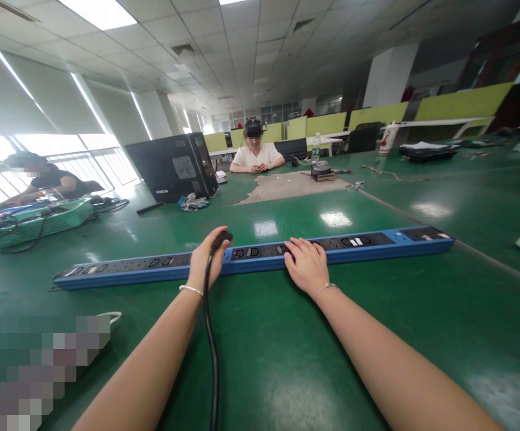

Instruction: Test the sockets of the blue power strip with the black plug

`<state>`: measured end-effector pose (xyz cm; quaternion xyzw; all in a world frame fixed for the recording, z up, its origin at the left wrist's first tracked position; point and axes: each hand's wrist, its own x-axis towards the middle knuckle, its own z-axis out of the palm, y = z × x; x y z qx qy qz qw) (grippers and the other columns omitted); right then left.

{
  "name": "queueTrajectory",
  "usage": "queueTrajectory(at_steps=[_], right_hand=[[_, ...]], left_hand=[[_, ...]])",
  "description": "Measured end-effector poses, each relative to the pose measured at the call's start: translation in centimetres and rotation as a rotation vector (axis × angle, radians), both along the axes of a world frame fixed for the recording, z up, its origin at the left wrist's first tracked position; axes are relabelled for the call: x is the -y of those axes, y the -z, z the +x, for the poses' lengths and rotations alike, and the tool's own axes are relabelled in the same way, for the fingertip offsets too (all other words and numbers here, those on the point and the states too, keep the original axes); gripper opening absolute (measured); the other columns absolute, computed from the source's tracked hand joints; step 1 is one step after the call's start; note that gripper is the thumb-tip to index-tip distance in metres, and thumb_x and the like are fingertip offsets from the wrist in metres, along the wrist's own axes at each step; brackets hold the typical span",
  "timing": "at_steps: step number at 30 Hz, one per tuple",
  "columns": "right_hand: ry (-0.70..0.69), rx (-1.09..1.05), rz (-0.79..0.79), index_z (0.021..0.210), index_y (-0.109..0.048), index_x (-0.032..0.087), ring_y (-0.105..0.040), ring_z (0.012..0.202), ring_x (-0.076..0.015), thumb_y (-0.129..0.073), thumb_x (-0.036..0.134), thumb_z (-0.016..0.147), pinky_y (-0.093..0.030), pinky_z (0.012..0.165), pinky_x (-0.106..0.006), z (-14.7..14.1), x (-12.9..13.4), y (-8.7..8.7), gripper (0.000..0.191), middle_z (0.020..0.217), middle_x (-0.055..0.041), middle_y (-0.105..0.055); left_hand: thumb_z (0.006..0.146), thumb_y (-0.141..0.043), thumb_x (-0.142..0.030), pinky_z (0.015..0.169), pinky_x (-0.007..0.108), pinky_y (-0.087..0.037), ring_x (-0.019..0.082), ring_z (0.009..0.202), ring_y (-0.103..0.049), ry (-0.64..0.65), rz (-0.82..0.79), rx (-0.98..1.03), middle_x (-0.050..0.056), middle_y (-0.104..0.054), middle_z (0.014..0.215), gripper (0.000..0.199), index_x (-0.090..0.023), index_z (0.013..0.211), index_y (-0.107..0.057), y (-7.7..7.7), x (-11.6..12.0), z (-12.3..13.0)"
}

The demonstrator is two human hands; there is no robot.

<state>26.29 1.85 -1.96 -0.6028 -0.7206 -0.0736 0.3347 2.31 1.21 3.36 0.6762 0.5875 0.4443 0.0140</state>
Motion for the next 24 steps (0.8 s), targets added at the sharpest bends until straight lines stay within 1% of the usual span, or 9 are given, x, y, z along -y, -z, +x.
queueTrajectory(at_steps=[2,4,6,8,11,15,19,21,24], right_hand=[[0.002,0.003,-0.003,0.114,-0.062,0.025,-0.046,0.12,-0.0204,-0.039,0.032,0.089,-0.025,0.103,-0.041,0.0,0.0,0.0,0.035,0.126,-0.0024,-0.058],[-0.001,0.0,0.003,0.115,-0.062,0.025,-0.045,0.121,-0.0197,-0.038,0.031,0.09,-0.024,0.102,-0.04,0.1,0.1,0.0,0.035,0.127,-0.0019,-0.058],[-0.004,-0.007,0.01,0.115,-0.062,0.025,-0.045,0.121,-0.0192,-0.037,0.029,0.09,-0.024,0.102,-0.04,0.1,0.1,0.1,0.035,0.127,-0.0016,-0.058],[-0.004,-0.014,0.015,0.115,-0.062,0.025,-0.046,0.121,-0.0191,-0.036,0.028,0.091,-0.024,0.102,-0.04,0.1,0.2,0.1,0.036,0.127,-0.0015,-0.058],[-0.003,-0.022,0.017,0.114,-0.062,0.025,-0.045,0.121,-0.019,-0.036,0.028,0.091,-0.024,0.103,-0.04,0.0,0.2,0.1,0.035,0.127,-0.0015,-0.058],[0.001,-0.022,0.016,0.114,-0.062,0.025,-0.046,0.12,-0.019,-0.037,0.027,0.091,-0.025,0.102,-0.04,0.0,0.1,0.1,0.035,0.126,-0.0026,-0.058],[0.003,-0.019,0.029,0.114,-0.062,0.025,-0.046,0.12,-0.0196,-0.036,0.026,0.091,-0.025,0.102,-0.04,-0.1,0.2,0.1,0.035,0.125,-0.0034,-0.059],[0.001,-0.02,0.033,0.113,-0.062,0.024,-0.047,0.12,-0.0198,-0.037,0.026,0.091,-0.025,0.102,-0.04,-0.1,0.2,0.1,0.034,0.125,-0.0035,-0.059],[-0.003,-0.032,0.033,0.113,-0.062,0.023,-0.047,0.12,-0.0204,-0.038,0.025,0.09,-0.026,0.102,-0.041,0.0,0.1,0.2,0.033,0.124,-0.0034,-0.06]], left_hand=[[0.084,-0.051,-0.037,0.086,0.028,-0.047,0.018,0.097,-0.063,0.128,-0.105,-0.081,0.001,-0.068,0.108,0.037,-0.027,0.12,-0.056,0.0,-0.4,2.0],[0.084,-0.051,-0.035,0.086,0.028,-0.047,0.018,0.095,-0.064,0.188,-0.18,-0.146,0.002,-0.069,0.105,0.037,-0.026,0.12,-0.056,0.4,-0.9,4.2],[0.085,-0.05,-0.034,0.085,0.029,-0.047,0.019,0.093,-0.065,0.196,-0.212,-0.225,0.002,-0.07,0.103,0.037,-0.027,0.121,-0.055,0.7,-1.4,6.0],[0.086,-0.049,-0.035,0.084,0.03,-0.048,0.02,0.092,-0.065,0.164,-0.22,-0.31,0.003,-0.07,0.104,0.037,-0.028,0.121,-0.055,0.9,-1.8,7.2],[0.086,-0.047,-0.036,0.082,0.031,-0.047,0.021,0.093,-0.065,0.121,-0.216,-0.396,0.004,-0.07,0.104,0.036,-0.029,0.121,-0.055,0.8,-2.2,7.8],[0.086,-0.047,-0.034,0.082,0.03,-0.046,0.02,0.094,-0.065,0.119,-0.204,-0.429,0.004,-0.07,0.103,0.035,-0.029,0.12,-0.055,0.5,-2.0,8.1],[0.087,-0.047,-0.034,0.089,0.037,-0.042,0.023,0.097,-0.063,0.124,-0.151,-0.503,0.005,-0.069,0.106,0.034,-0.029,0.119,-0.056,0.3,-1.5,8.6],[0.087,-0.048,-0.033,0.091,0.04,-0.04,0.023,0.097,-0.063,0.124,-0.134,-0.527,0.005,-0.069,0.105,0.033,-0.029,0.118,-0.056,0.4,-1.3,8.7],[0.087,-0.047,-0.033,0.091,0.039,-0.039,0.022,0.096,-0.063,0.128,-0.125,-0.505,0.004,-0.07,0.104,0.032,-0.029,0.118,-0.055,0.9,-1.1,8.8]])
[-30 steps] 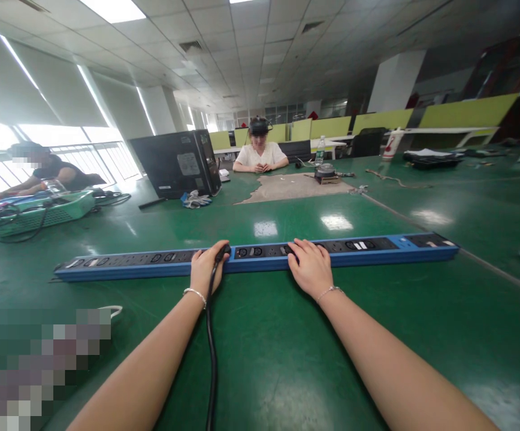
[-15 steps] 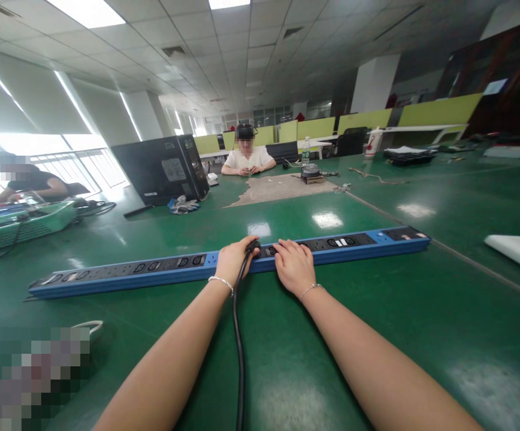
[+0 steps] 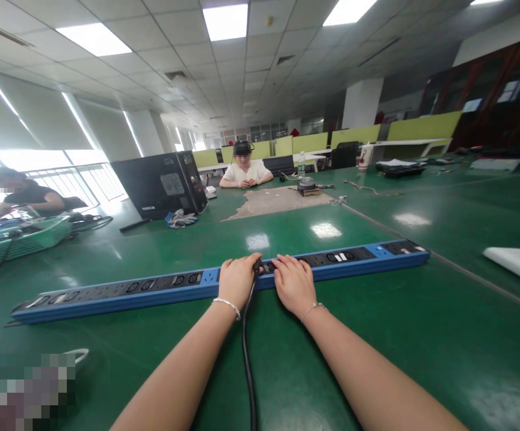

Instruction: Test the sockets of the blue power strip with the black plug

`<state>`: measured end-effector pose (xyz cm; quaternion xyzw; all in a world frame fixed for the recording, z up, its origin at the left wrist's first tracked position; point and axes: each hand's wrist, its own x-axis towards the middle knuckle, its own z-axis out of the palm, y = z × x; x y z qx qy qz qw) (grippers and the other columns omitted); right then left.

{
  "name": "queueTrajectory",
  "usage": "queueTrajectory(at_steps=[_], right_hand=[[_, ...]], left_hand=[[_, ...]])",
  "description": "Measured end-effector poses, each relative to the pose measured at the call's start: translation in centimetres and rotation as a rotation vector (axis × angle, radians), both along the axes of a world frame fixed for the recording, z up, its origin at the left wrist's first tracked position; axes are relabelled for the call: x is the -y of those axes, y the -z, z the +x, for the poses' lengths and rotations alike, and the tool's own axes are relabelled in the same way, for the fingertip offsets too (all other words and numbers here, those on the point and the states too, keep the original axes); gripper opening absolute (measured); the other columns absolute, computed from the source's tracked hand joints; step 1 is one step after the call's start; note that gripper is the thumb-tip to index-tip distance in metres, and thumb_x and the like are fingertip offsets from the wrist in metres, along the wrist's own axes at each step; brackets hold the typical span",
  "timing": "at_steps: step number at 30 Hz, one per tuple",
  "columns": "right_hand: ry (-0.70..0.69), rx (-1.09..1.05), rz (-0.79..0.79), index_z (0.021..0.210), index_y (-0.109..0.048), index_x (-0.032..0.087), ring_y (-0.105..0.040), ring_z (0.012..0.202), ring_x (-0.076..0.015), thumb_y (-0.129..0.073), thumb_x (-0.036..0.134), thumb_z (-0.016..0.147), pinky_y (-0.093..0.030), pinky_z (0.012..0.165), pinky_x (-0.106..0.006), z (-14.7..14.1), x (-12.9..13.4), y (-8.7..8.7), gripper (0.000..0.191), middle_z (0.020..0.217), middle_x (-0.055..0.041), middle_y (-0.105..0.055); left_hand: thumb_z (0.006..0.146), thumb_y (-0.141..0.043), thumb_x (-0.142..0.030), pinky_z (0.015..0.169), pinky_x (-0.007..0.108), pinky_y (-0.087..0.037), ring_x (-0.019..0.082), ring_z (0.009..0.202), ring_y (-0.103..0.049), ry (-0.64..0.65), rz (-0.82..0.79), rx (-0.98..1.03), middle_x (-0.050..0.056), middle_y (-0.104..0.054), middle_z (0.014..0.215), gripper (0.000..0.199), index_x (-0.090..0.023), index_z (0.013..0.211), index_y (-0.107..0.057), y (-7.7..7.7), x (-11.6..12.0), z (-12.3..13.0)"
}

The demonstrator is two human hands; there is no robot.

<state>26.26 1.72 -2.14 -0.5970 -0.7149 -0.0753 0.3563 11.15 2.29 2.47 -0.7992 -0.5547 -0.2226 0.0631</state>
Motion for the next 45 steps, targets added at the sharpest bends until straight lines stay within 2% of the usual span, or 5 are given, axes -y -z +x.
queueTrajectory(at_steps=[11,16,27,34,45], right_hand=[[-0.407,0.027,0.126,0.137,-0.041,0.016,-0.036,0.13,-0.0189,-0.043,0.014,0.08,-0.036,0.105,-0.036,-2.0,1.5,-0.5,0.057,0.144,-0.0082,-0.038],[-0.508,0.008,0.301,0.123,-0.055,0.014,-0.042,0.127,-0.0197,-0.042,0.01,0.079,-0.039,0.105,-0.039,-3.0,0.7,-0.2,0.046,0.128,-0.0095,-0.056],[-0.185,-0.096,0.271,0.108,-0.064,0.016,-0.063,0.099,-0.0186,-0.041,0.026,0.09,-0.05,0.088,-0.031,-5.2,-2.1,0.3,0.031,0.11,-0.0089,-0.067],[0.042,-0.009,0.077,0.114,-0.062,0.013,-0.057,0.11,-0.0246,-0.044,0.033,0.088,-0.035,0.1,-0.041,-5.5,-1.6,-0.5,0.037,0.109,-0.0113,-0.067],[0.053,-0.101,0.007,0.109,-0.064,0.017,-0.056,0.113,-0.0221,-0.043,0.034,0.088,-0.03,0.102,-0.04,-6.2,-1.3,-0.7,0.034,0.108,-0.008,-0.068]], left_hand=[[0.089,-0.038,-0.023,0.098,0.039,-0.037,0.019,0.109,-0.057,0.029,-0.043,0.041,0.007,-0.064,0.117,0.043,-0.027,0.131,-0.045,1.1,0.4,-0.8],[0.088,-0.034,-0.02,0.105,0.04,-0.031,0.019,0.125,-0.043,-0.011,0.031,-0.083,0.01,-0.046,0.139,0.049,-0.017,0.137,-0.037,2.7,0.3,-0.8],[0.091,-0.03,-0.019,0.1,0.043,-0.034,0.024,0.118,-0.05,-0.143,0.145,-0.016,0.014,-0.061,0.121,0.038,-0.01,0.118,-0.055,3.5,0.2,-0.5],[0.092,-0.029,-0.023,0.096,0.041,-0.035,0.024,0.112,-0.054,-0.121,0.246,0.043,0.014,-0.065,0.112,0.037,-0.011,0.112,-0.058,4.4,-0.4,-0.5],[0.093,-0.026,-0.025,0.097,0.04,-0.032,0.025,0.114,-0.052,-0.108,0.194,0.033,0.012,-0.064,0.114,0.04,-0.011,0.113,-0.057,4.0,-0.2,-0.7]])
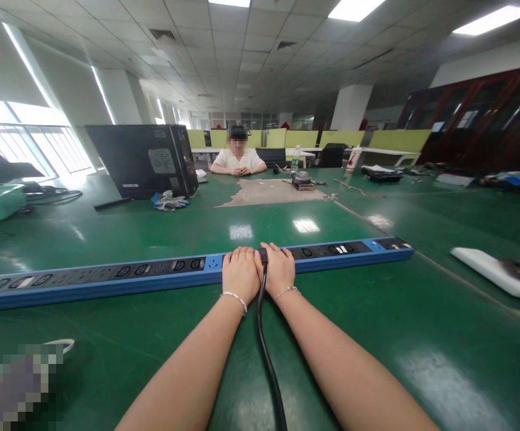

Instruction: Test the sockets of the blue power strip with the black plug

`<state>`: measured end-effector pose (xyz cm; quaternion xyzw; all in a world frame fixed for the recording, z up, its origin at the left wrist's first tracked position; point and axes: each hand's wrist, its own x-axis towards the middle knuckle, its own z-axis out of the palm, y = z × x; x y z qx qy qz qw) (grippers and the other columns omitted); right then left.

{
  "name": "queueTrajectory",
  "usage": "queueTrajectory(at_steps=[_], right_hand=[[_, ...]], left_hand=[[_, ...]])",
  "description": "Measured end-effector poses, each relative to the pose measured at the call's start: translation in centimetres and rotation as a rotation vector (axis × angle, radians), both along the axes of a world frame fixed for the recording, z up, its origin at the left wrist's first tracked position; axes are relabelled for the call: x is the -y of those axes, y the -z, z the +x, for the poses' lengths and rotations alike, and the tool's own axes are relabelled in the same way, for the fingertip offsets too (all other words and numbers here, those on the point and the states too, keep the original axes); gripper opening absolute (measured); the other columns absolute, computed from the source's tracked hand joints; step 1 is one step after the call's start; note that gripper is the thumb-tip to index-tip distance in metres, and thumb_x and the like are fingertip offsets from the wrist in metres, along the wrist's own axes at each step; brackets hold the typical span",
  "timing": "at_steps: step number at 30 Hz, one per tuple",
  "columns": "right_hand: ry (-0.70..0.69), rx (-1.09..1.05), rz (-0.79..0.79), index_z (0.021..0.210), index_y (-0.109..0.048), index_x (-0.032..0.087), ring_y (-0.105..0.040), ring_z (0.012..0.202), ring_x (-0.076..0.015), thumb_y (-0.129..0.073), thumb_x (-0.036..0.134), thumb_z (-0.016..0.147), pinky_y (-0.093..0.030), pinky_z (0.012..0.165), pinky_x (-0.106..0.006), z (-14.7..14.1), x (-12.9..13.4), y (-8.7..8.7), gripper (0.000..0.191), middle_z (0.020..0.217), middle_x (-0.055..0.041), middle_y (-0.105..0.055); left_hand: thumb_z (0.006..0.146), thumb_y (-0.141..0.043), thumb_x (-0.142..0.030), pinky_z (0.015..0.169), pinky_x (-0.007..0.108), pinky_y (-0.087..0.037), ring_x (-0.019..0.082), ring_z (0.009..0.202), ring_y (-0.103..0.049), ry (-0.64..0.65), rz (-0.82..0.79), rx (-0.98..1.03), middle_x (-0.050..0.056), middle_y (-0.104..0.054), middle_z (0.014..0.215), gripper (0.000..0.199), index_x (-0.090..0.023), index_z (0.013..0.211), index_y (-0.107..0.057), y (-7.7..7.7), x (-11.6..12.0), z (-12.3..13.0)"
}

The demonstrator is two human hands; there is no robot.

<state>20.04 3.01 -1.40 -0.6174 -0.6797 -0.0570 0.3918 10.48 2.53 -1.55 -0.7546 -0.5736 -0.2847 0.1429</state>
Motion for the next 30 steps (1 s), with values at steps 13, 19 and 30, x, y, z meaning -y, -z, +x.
queueTrajectory(at_steps=[13,19,30], right_hand=[[0.177,-0.252,0.035,0.106,-0.067,0.021,-0.061,0.102,-0.0234,-0.042,0.046,0.086,-0.04,0.097,-0.04,14.5,-1.3,-1.4,0.041,0.107,-0.0072,-0.069],[0.175,-0.094,-0.019,0.104,-0.068,0.024,-0.058,0.108,-0.0228,-0.046,0.04,0.084,-0.032,0.103,-0.044,16.0,-1.2,0.2,0.033,0.106,-0.0053,-0.069],[0.277,0.056,0.006,0.114,-0.063,0.027,-0.045,0.124,-0.0251,-0.044,0.041,0.086,-0.022,0.104,-0.052,14.8,-0.2,0.9,0.036,0.117,-0.0057,-0.064]], left_hand=[[0.072,-0.056,-0.062,0.099,0.041,-0.03,0.028,0.115,-0.048,-0.001,-0.089,-0.039,0.014,-0.059,0.12,0.066,-0.015,0.117,-0.052,-0.6,0.2,-0.2],[0.073,-0.055,-0.061,0.098,0.042,-0.03,0.028,0.115,-0.048,0.012,-0.084,-0.027,0.014,-0.059,0.119,0.064,-0.015,0.117,-0.052,-0.5,0.2,-0.2],[0.073,-0.056,-0.06,0.097,0.042,-0.032,0.028,0.115,-0.049,0.003,-0.085,-0.046,0.014,-0.06,0.119,0.064,-0.013,0.117,-0.052,-0.8,0.4,-0.2]])
